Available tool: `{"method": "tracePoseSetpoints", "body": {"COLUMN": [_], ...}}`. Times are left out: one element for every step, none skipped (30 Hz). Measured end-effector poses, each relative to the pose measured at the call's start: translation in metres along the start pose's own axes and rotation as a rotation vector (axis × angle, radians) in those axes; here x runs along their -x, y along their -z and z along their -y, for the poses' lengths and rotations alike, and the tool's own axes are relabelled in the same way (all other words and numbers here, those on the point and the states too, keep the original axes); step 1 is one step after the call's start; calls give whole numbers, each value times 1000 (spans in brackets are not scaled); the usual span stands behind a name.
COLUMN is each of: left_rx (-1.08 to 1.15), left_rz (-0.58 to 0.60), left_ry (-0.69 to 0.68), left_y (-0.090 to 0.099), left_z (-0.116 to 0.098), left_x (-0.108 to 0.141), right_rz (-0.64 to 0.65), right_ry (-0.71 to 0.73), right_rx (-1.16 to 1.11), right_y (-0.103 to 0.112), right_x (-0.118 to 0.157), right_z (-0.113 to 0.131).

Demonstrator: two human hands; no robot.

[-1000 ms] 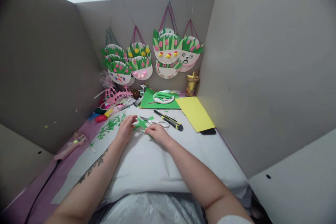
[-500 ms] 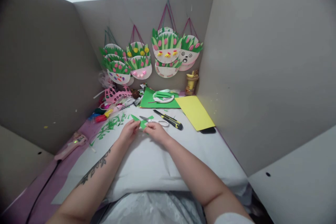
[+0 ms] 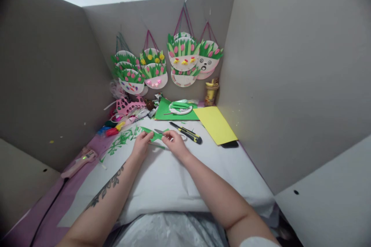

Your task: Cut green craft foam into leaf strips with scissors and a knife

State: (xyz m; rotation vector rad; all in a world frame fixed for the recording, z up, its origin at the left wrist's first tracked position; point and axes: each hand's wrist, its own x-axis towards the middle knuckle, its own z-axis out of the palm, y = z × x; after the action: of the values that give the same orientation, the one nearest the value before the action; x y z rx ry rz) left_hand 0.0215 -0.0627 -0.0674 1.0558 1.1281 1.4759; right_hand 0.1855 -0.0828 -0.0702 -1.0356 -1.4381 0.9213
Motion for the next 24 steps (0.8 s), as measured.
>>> {"method": "tracePoseSetpoints", "body": {"left_rx": [-7,-11,-12,-9,-3,6,18,32,48,65,83,101,117,131,143,154,165,175,183,188,189,187,182,172], "left_rz": [27,49,63,68,65,57,43,28,10,-8,-24,-39,-52,-62,-72,-83,-98,-116,-137,-157,-174,-182,-178,-161], "left_ry": [-1,0,2,3,6,10,16,23,29,36,42,48,55,62,68,73,76,77,76,74,72,69,69,72], "left_y": [-4,-6,-8,-9,-8,-6,-4,-2,0,2,3,4,5,6,6,7,9,11,14,17,20,22,24,23], "left_z": [0,1,1,1,1,1,1,1,1,1,1,1,2,2,3,3,3,2,1,0,-1,-3,-5,-6], "left_x": [3,6,7,7,7,6,4,2,0,-2,-3,-4,-5,-6,-7,-9,-11,-13,-16,-18,-20,-21,-21,-20], "right_rz": [22,48,69,87,100,109,116,124,130,134,138,139,137,134,132,131,130,130,130,127,121,111,98,83], "right_ry": [-1,-10,-25,-43,-59,-71,-76,-76,-73,-70,-69,-69,-70,-73,-76,-78,-79,-80,-81,-84,-89,-96,-103,-107], "right_rx": [9,19,29,39,48,55,61,66,70,72,73,74,77,81,84,86,88,86,82,76,71,67,65,69], "right_y": [-2,-4,-5,-6,-7,-7,-7,-7,-7,-7,-7,-7,-8,-8,-8,-9,-9,-8,-7,-6,-4,-3,-1,1], "right_x": [0,0,0,0,0,0,0,0,0,0,0,1,1,1,2,2,2,3,3,3,3,3,2,1], "right_z": [-3,-5,-6,-8,-8,-8,-8,-7,-7,-6,-5,-5,-5,-4,-4,-4,-4,-3,-3,-2,-1,0,1,1]}}
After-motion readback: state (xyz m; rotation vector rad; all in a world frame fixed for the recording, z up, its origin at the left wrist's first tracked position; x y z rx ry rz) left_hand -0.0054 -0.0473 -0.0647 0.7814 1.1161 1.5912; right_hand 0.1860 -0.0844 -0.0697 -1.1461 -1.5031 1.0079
